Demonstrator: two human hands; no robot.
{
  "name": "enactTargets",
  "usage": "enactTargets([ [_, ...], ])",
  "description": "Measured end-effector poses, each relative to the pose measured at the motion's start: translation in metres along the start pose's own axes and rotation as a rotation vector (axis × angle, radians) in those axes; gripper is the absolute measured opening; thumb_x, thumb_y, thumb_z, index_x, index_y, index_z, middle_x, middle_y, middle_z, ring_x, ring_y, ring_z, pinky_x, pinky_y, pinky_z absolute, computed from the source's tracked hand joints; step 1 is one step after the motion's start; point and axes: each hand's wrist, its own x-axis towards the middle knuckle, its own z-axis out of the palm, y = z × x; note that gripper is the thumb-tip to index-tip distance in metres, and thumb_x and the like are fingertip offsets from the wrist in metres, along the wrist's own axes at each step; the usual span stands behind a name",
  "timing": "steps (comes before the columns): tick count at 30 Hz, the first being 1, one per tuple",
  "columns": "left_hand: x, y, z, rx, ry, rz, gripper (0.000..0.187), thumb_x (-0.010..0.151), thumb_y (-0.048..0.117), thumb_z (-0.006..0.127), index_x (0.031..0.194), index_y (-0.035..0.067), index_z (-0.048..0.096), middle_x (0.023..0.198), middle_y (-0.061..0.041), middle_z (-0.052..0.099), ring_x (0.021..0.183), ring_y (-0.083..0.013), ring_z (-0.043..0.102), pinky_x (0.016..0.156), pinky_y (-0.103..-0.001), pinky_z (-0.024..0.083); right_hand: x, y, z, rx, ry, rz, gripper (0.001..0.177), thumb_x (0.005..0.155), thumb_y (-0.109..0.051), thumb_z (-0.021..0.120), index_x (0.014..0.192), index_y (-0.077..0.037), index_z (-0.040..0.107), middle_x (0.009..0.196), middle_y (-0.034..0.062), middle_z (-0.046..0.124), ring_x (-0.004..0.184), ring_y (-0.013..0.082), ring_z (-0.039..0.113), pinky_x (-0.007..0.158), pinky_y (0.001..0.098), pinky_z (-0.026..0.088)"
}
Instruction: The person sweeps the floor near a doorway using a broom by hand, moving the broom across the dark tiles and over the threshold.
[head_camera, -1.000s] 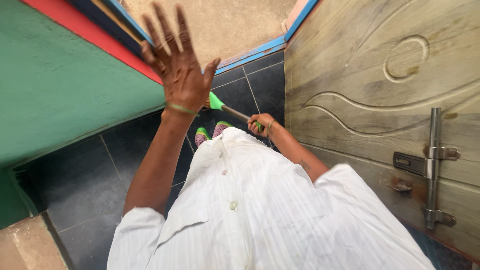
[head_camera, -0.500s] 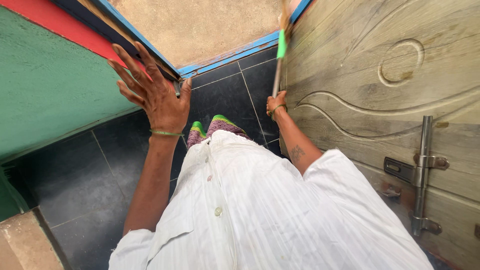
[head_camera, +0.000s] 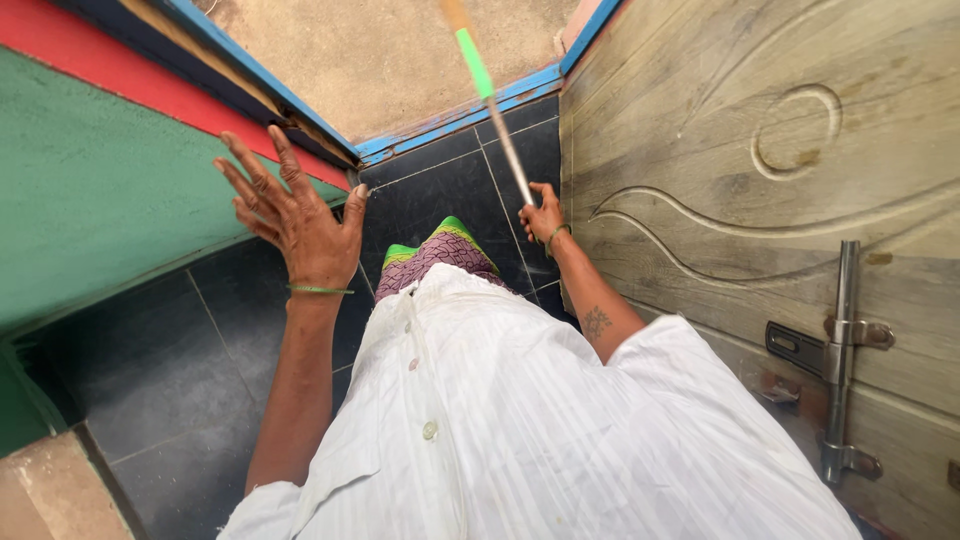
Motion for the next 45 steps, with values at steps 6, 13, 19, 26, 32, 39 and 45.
enactTargets([
  [6, -0.007, -0.011, -0.003, -0.005, 0.005, -0.014, 0.111, 0.099, 0.060, 0.077, 0.175, 0.019, 0.007, 0.173, -0.020, -0.018, 0.159, -0.0459, -0.018, 0.126, -0.075, 0.006, 0.029, 0.010, -0.017, -0.189, 0.235, 0.008, 0.059, 0.092, -0.004, 0.059, 0.146, -0.014, 0.038, 0.069, 0.0055, 0.059, 0.049, 0.0123, 0.052, 0.037, 0.0297, 0.043],
  [13, -0.012, -0.029, 0.005, 0.008, -0.053, -0.028, 0.108, 0.099, 0.072, 0.067, 0.174, 0.019, 0.011, 0.172, -0.020, -0.018, 0.159, -0.0453, -0.017, 0.124, -0.077, 0.006, 0.001, 0.041, 0.003, -0.166, -0.005, 0.334, 0.057, 0.090, 0.000, 0.061, 0.142, -0.011, 0.041, 0.071, 0.0090, 0.060, 0.051, 0.0130, 0.053, 0.039, 0.0303, 0.043],
  [19, -0.009, -0.034, 0.014, -0.047, -0.070, 0.040, 0.106, 0.101, 0.072, 0.065, 0.174, 0.017, 0.011, 0.173, -0.020, -0.018, 0.160, -0.0469, -0.016, 0.124, -0.075, 0.007, -0.038, 0.056, -0.016, -0.083, -0.061, 0.195, 0.063, 0.087, -0.001, 0.061, 0.145, -0.017, 0.047, 0.070, 0.0067, 0.061, 0.051, 0.0109, 0.053, 0.039, 0.0291, 0.043],
  [26, -0.014, -0.046, 0.011, -0.047, -0.078, 0.035, 0.104, 0.102, 0.065, 0.072, 0.174, 0.018, 0.014, 0.172, -0.020, -0.019, 0.161, -0.0456, -0.014, 0.124, -0.075, 0.009, -0.026, 0.051, -0.031, -0.233, 0.145, -0.061, 0.067, 0.086, 0.000, 0.060, 0.148, -0.015, 0.041, 0.073, 0.0091, 0.065, 0.051, 0.0156, 0.057, 0.039, 0.0308, 0.047],
  [32, -0.029, -0.078, 0.001, -0.149, -0.033, 0.055, 0.102, 0.103, 0.058, 0.076, 0.175, 0.018, 0.015, 0.173, -0.019, -0.020, 0.161, -0.0474, -0.015, 0.129, -0.073, 0.011, -0.011, 0.055, -0.001, -0.275, 0.192, 0.041, 0.062, 0.087, -0.003, 0.063, 0.145, -0.010, 0.042, 0.077, 0.0125, 0.067, 0.055, 0.0190, 0.061, 0.039, 0.0326, 0.048],
  [39, -0.035, -0.094, -0.001, -0.098, -0.071, 0.020, 0.101, 0.100, 0.055, 0.078, 0.172, 0.016, 0.020, 0.171, -0.019, -0.019, 0.158, -0.0470, -0.015, 0.128, -0.070, 0.009, -0.044, 0.048, 0.104, -0.444, -0.191, 0.149, 0.056, 0.087, -0.003, 0.066, 0.139, 0.000, 0.046, 0.079, 0.0177, 0.068, 0.056, 0.0213, 0.062, 0.040, 0.0342, 0.044],
  [45, -0.034, -0.094, -0.004, -0.125, -0.109, -0.011, 0.099, 0.099, 0.055, 0.077, 0.171, 0.014, 0.022, 0.171, -0.019, -0.019, 0.159, -0.0461, -0.015, 0.127, -0.070, 0.008, -0.105, 0.002, 0.123, -0.199, -0.282, 0.185, 0.067, 0.088, -0.002, 0.057, 0.151, -0.012, 0.037, 0.074, 0.0093, 0.058, 0.050, 0.0123, 0.051, 0.038, 0.0298, 0.040],
])
